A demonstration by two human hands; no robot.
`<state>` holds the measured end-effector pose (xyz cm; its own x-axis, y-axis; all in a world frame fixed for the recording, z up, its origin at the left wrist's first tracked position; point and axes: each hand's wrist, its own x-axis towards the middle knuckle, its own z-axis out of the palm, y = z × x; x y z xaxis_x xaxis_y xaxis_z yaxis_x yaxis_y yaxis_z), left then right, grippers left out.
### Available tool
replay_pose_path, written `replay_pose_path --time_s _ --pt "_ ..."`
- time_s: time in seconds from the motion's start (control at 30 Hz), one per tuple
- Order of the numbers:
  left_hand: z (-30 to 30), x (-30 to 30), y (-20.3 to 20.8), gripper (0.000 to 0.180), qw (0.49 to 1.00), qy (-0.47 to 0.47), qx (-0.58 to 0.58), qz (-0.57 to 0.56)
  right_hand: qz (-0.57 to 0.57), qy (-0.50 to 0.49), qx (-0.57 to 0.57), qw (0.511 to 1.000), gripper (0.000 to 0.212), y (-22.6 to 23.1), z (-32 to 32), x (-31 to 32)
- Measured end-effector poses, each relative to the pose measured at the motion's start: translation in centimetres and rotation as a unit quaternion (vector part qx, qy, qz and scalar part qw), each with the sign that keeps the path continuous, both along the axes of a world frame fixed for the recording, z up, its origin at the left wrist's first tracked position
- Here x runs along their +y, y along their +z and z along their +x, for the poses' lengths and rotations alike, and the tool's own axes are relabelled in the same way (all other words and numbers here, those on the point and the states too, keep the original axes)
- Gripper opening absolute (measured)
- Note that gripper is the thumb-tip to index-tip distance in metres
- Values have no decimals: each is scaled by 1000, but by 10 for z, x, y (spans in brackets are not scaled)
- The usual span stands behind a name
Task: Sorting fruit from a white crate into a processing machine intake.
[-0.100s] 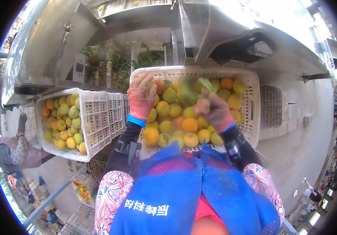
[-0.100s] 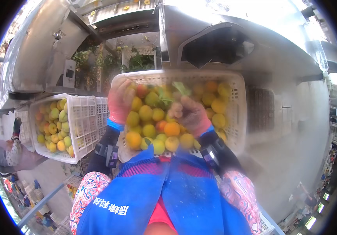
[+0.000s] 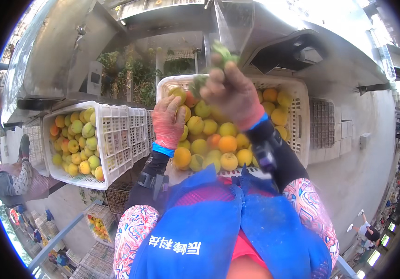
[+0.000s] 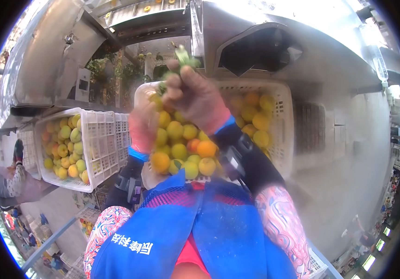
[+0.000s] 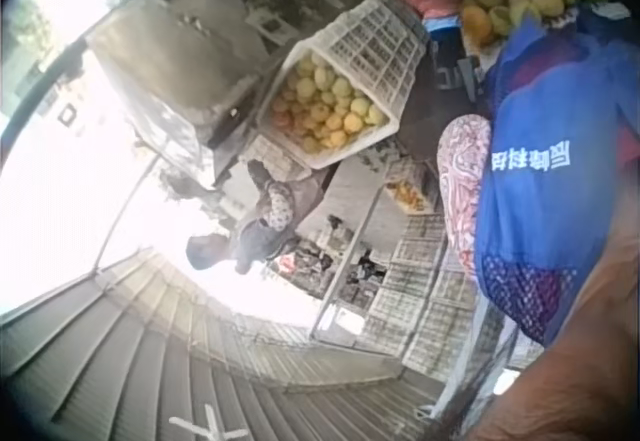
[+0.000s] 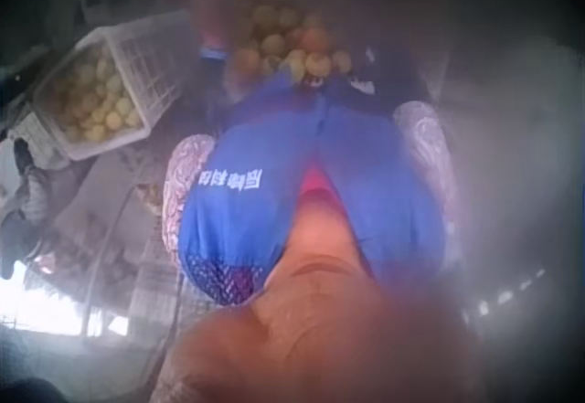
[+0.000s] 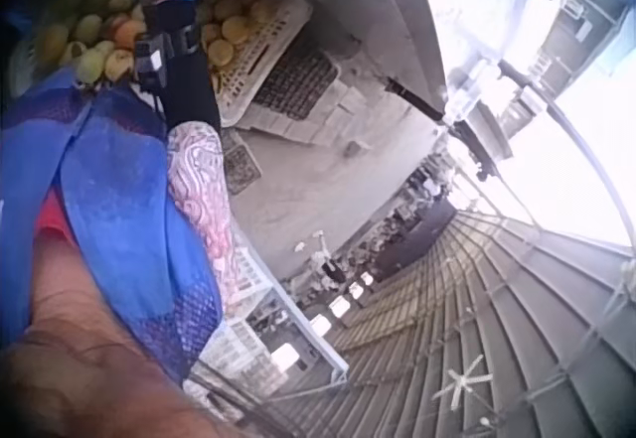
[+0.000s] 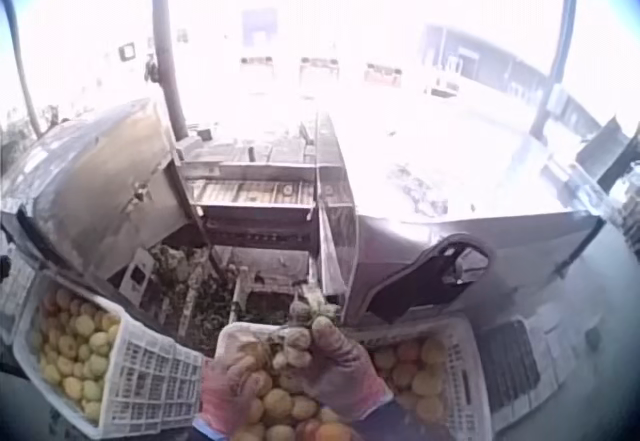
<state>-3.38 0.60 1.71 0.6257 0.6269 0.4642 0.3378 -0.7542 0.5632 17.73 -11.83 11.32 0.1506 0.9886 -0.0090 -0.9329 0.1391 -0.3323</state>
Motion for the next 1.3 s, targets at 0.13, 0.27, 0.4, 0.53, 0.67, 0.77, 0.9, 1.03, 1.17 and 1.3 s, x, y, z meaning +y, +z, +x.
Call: replay_pose_path --time_s 0.13,0.27,0.4,0.53,0.67,0.77,0.9,1.03,1.17,1.3 --pt "-37 -47 -16 38 993 -61 104 -1 -140 24 -216 966 41 16 -44 67" --pt "-9 -78 -43 53 893 -163 419 -24 -290 -187 -709 615 50 -146 -25 -3" --pt "7 -73 -96 34 883 -174 418 126 -304 31 -855 419 81 -184 -25 -17" --pt "12 -75 -78 27 884 -229 392 112 -344 147 -836 400 79 -194 -6 -21" --pt "27 -72 -87 37 851 -208 474 91 -253 74 -871 414 80 -194 9 -22" --pt "28 -72 -89 37 871 -188 447 79 -256 -39 -829 496 80 -229 29 -48" --pt "25 -69 -52 42 951 -101 287 -53 -235 10 -793 561 79 -233 46 -59" --pt "61 -22 10 42 859 -19 2 -511 -306 47 -751 584 80 -215 37 -66" --pt "52 62 30 39 721 35 -377 -580 -323 68 -571 752 69 -158 14 -80" --pt "43 59 57 65 581 -55 -471 -661 -164 -47 -268 948 48 -124 -1 -85"
